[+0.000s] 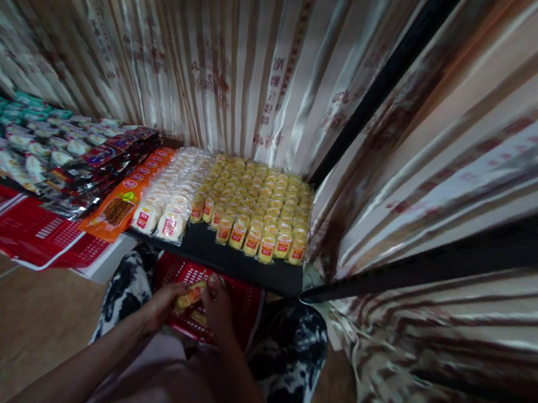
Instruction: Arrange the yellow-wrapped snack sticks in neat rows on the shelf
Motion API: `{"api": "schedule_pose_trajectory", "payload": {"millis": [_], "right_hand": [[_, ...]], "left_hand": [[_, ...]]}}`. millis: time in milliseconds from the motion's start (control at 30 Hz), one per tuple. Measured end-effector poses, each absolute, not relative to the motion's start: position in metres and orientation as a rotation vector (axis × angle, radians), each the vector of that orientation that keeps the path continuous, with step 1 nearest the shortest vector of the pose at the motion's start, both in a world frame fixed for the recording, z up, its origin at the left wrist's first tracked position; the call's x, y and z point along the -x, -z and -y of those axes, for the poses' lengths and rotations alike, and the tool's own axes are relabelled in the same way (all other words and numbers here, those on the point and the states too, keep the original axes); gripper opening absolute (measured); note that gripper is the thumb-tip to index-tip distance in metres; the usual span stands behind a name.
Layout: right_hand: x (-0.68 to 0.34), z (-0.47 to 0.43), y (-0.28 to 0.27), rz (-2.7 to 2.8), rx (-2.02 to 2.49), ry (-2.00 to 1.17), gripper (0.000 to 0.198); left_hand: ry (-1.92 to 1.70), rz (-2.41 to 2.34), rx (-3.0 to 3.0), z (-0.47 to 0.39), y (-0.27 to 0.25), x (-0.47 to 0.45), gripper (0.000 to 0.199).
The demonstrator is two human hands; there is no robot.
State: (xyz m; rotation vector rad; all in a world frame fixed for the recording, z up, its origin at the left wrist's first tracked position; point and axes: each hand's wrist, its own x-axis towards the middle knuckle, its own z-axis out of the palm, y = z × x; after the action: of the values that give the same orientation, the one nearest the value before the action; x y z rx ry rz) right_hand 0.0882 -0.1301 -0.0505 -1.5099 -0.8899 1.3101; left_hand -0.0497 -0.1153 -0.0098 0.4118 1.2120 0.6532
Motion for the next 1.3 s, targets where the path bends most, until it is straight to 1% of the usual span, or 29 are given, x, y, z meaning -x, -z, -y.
{"api": "schedule_pose_trajectory", "payload": {"millis": [100,167,267,467,533,700,867,1067,1133,1300], "right_hand": [[-0.090,0.131,0.041,0.827,1.448,-1.427,0.044],[-0.090,0.132,0.034,0.816,1.427,-1.450,0.039],[-0.089,0.135,0.025,0.766,1.401,-1.458,0.037],[-0.086,0.137,0.013,0.670,1.339,-1.482,0.038],[-0.085,0.136,0.009,0.644,1.325,-1.475,0.038],[-0.080,0.129,-0.006,0.649,1.311,-1.409,0.031],[-0.077,0.117,-0.016,0.671,1.359,-1.326,0.030],[-0.079,0.104,-0.021,0.955,1.386,-1.168,0.023],[-0.082,0.100,-0.023,1.080,1.453,-1.045,0.024],[-0.092,0.084,-0.026,1.333,1.575,-0.574,0.031]], "left_hand": [[-0.604,-1.188,-0.484,0.113,-0.003,0.058,0.011],[-0.578,-1.165,-0.518,0.110,-0.012,0.063,0.014],[-0.606,-1.145,-0.566,0.103,-0.022,0.068,0.024],[-0.866,-1.153,-0.642,0.096,-0.032,0.063,0.046],[-0.925,-1.135,-0.622,0.096,-0.035,0.059,0.051],[-1.077,-1.101,-0.638,0.095,-0.043,0.046,0.043],[-1.150,-1.138,-0.688,0.084,-0.040,0.038,0.042],[-1.157,-1.202,-0.881,0.064,-0.039,0.038,0.038],[-1.147,-1.257,-0.955,0.055,-0.040,0.037,0.034],[-1.134,-1.445,-1.175,0.031,-0.043,0.029,0.024]]}}
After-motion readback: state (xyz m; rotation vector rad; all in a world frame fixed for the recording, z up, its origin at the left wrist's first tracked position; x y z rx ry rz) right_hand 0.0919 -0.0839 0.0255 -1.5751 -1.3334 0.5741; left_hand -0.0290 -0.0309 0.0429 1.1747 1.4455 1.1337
